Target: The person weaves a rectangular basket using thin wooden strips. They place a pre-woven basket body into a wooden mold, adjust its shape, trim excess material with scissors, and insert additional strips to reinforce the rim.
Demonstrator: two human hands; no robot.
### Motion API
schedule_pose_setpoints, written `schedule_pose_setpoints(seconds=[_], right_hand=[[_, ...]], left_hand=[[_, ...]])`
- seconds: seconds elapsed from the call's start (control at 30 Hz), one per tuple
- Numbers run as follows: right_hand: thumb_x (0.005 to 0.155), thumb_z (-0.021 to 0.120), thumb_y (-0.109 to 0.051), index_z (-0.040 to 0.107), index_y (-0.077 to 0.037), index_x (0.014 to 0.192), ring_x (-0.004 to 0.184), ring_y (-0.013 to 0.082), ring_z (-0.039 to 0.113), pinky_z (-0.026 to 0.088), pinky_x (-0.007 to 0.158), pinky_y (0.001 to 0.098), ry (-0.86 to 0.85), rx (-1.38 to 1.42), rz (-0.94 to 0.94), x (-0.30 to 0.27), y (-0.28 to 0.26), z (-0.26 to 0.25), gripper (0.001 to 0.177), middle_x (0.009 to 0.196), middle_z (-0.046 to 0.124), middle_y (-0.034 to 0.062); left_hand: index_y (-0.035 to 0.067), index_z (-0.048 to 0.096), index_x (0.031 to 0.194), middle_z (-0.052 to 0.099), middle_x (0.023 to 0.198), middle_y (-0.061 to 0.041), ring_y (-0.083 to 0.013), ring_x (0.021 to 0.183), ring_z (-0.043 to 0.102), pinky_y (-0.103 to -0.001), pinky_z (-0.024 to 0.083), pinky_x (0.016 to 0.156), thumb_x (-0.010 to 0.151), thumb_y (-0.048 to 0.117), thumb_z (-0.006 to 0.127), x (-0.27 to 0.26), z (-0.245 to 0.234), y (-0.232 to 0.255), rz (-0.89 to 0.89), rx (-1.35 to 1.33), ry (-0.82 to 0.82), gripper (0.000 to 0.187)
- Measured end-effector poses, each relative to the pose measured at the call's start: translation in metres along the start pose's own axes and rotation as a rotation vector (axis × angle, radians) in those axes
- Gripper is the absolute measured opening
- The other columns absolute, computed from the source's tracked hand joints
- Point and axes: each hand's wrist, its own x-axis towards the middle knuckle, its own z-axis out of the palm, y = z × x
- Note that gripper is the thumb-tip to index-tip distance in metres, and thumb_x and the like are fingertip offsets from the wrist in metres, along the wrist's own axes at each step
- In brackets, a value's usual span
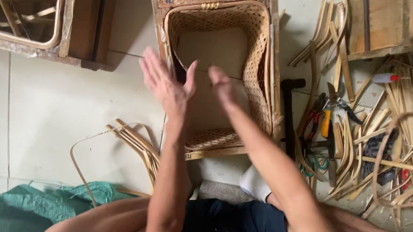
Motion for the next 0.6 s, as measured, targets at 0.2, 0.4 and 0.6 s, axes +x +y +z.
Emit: schedule_pose_setpoints(seconds=[0.2, 0.4, 0.6], right_hand=[[0.102, 0.013, -0.066, 0.015, -0.013, 0.162, 0.156, 0.0265, 0.033, 0.039, 0.123, 0.0417, -0.071, 0.365, 0.396, -0.015, 0.072, 0.051, 0.081, 0.165, 0.028, 0.0097], [0.113, 0.026, -0.054, 0.032, 0.000, 0.162, 0.152, 0.0330, 0.040, 0.038, 0.125, 0.0457, -0.331, 0.306, 0.013, -0.014, 0.046, 0.080, 0.073, 0.165, 0.039, 0.0185], [0.113, 0.024, -0.048, 0.033, -0.002, 0.160, 0.149, 0.0320, 0.045, 0.045, 0.122, 0.0468, -0.399, 0.267, -0.077, -0.001, 0.054, 0.091, 0.066, 0.163, 0.041, 0.0169]], left_hand=[[-0.014, 0.003, 0.155, 0.046, 0.137, -0.036, -0.0470, 0.119, 0.053, -0.049, 0.048, 0.103, 0.085, 0.069, 0.076, -0.017, -0.009, -0.004, -0.171, -0.154, -0.455, 0.131], [-0.009, -0.001, 0.161, 0.049, 0.134, -0.034, -0.0446, 0.113, 0.056, -0.051, 0.050, 0.101, 0.101, 0.029, 0.067, -0.018, -0.001, -0.006, -0.066, -0.196, -0.300, 0.098], [0.001, 0.003, 0.165, 0.052, 0.133, -0.030, -0.0444, 0.110, 0.061, -0.051, 0.052, 0.094, 0.103, 0.028, 0.066, -0.016, -0.002, -0.007, -0.269, -0.247, -0.440, 0.092]])
